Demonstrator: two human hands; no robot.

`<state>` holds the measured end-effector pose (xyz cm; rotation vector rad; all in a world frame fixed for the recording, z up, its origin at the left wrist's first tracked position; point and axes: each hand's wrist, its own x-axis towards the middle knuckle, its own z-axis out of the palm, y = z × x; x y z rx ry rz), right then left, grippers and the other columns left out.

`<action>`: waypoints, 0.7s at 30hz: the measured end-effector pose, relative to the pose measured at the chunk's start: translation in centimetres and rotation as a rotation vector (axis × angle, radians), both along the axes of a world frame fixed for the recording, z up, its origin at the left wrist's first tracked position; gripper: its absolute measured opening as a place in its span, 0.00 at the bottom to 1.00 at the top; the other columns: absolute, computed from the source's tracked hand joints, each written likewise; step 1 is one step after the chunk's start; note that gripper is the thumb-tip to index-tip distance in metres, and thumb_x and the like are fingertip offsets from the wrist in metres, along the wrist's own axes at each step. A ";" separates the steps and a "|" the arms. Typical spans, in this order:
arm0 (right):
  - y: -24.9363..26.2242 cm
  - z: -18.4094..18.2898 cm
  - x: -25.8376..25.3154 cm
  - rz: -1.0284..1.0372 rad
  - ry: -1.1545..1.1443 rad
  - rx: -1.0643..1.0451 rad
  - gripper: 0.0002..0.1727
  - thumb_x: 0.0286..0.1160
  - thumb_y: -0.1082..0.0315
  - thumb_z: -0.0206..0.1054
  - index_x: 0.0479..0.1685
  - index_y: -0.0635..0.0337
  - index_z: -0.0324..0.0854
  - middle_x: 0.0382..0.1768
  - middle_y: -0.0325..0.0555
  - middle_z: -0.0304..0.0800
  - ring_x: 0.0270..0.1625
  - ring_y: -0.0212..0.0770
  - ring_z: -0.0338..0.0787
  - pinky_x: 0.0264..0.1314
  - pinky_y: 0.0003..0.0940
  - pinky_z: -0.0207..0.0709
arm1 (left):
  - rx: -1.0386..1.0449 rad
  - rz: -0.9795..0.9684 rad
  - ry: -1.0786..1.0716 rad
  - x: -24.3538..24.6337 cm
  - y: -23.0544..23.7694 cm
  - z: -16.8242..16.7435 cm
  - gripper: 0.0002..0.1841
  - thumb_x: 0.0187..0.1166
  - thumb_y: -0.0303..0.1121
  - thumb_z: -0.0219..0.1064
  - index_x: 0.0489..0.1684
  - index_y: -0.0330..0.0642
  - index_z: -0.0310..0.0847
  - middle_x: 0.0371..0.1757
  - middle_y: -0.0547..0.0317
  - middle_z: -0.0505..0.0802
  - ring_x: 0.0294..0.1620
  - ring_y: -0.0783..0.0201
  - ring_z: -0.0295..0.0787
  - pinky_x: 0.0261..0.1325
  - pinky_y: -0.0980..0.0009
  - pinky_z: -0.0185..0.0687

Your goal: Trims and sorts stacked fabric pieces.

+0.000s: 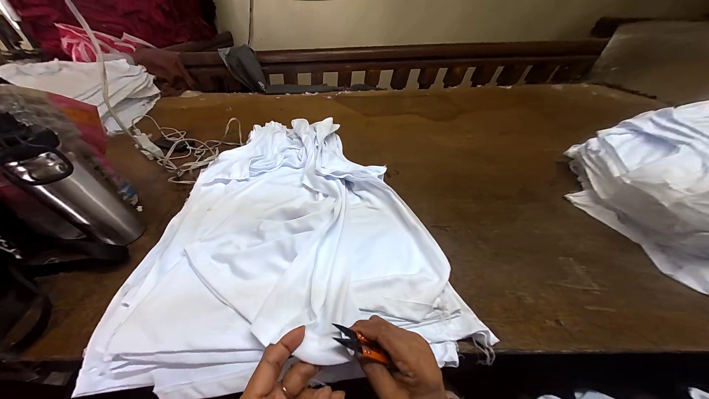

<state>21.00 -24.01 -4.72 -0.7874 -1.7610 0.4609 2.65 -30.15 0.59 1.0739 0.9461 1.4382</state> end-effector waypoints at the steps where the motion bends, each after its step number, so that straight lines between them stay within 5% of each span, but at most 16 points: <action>1: 0.3 0.3 0.3 0.053 0.051 -0.024 0.08 0.79 0.72 0.65 0.46 0.67 0.85 0.35 0.48 0.90 0.38 0.30 0.87 0.41 0.20 0.82 | 0.057 0.029 0.110 -0.1 0.2 -0.2 0.29 0.70 0.11 0.66 0.74 0.20 0.66 0.66 0.44 0.87 0.50 0.55 0.96 0.47 0.57 0.97; 4: 0.9 1.4 1.7 0.210 0.135 -0.135 0.07 0.82 0.73 0.64 0.48 0.69 0.83 0.36 0.47 0.88 0.37 0.27 0.85 0.40 0.19 0.80 | 0.282 0.199 0.570 -1.2 1.8 -0.8 0.21 0.73 0.18 0.67 0.66 0.20 0.79 0.51 0.45 0.88 0.41 0.67 0.91 0.43 0.73 0.93; 7: 0.9 2.2 3.2 0.288 0.157 -0.244 0.09 0.87 0.69 0.60 0.49 0.65 0.81 0.32 0.39 0.81 0.31 0.21 0.77 0.33 0.15 0.72 | 0.462 0.328 0.867 -2.5 3.8 -0.8 0.11 0.76 0.28 0.69 0.50 0.35 0.93 0.40 0.53 0.88 0.36 0.75 0.81 0.36 0.84 0.77; 10: 0.9 2.7 4.1 0.287 0.163 -0.302 0.10 0.89 0.65 0.58 0.48 0.61 0.81 0.27 0.34 0.75 0.26 0.19 0.72 0.28 0.14 0.66 | 0.516 0.291 0.891 -3.2 5.0 -0.7 0.05 0.78 0.38 0.72 0.42 0.54 0.95 0.56 0.55 0.85 0.55 0.71 0.81 0.53 0.78 0.78; 12: 1.0 2.7 4.4 0.271 0.183 -0.332 0.10 0.90 0.62 0.58 0.46 0.58 0.81 0.26 0.30 0.74 0.25 0.17 0.70 0.26 0.13 0.64 | 0.542 0.150 0.786 -3.5 5.5 -0.6 0.04 0.81 0.37 0.70 0.43 0.54 0.92 0.66 0.57 0.88 0.70 0.63 0.81 0.71 0.65 0.79; 13: 1.1 2.6 4.5 0.264 0.199 -0.348 0.11 0.90 0.61 0.58 0.45 0.57 0.81 0.25 0.29 0.73 0.24 0.17 0.70 0.25 0.13 0.63 | 0.555 0.075 0.708 -3.6 5.7 -0.5 0.05 0.82 0.36 0.69 0.44 0.51 0.91 0.62 0.58 0.92 0.68 0.62 0.85 0.71 0.62 0.80; 16: 1.3 2.7 4.5 0.220 0.239 -0.391 0.12 0.91 0.58 0.58 0.42 0.53 0.81 0.24 0.26 0.71 0.22 0.17 0.67 0.23 0.13 0.62 | 0.511 -0.031 0.591 -3.5 6.0 -0.2 0.07 0.83 0.32 0.69 0.50 0.41 0.88 0.46 0.62 0.96 0.50 0.69 0.93 0.58 0.69 0.89; 21: 2.0 2.8 4.7 0.096 0.266 -0.447 0.12 0.89 0.57 0.59 0.36 0.49 0.80 0.19 0.27 0.68 0.17 0.20 0.64 0.18 0.15 0.58 | 0.406 -0.083 0.543 -4.0 6.6 -0.7 0.24 0.78 0.33 0.74 0.72 0.39 0.78 0.41 0.61 0.98 0.42 0.67 0.96 0.53 0.70 0.93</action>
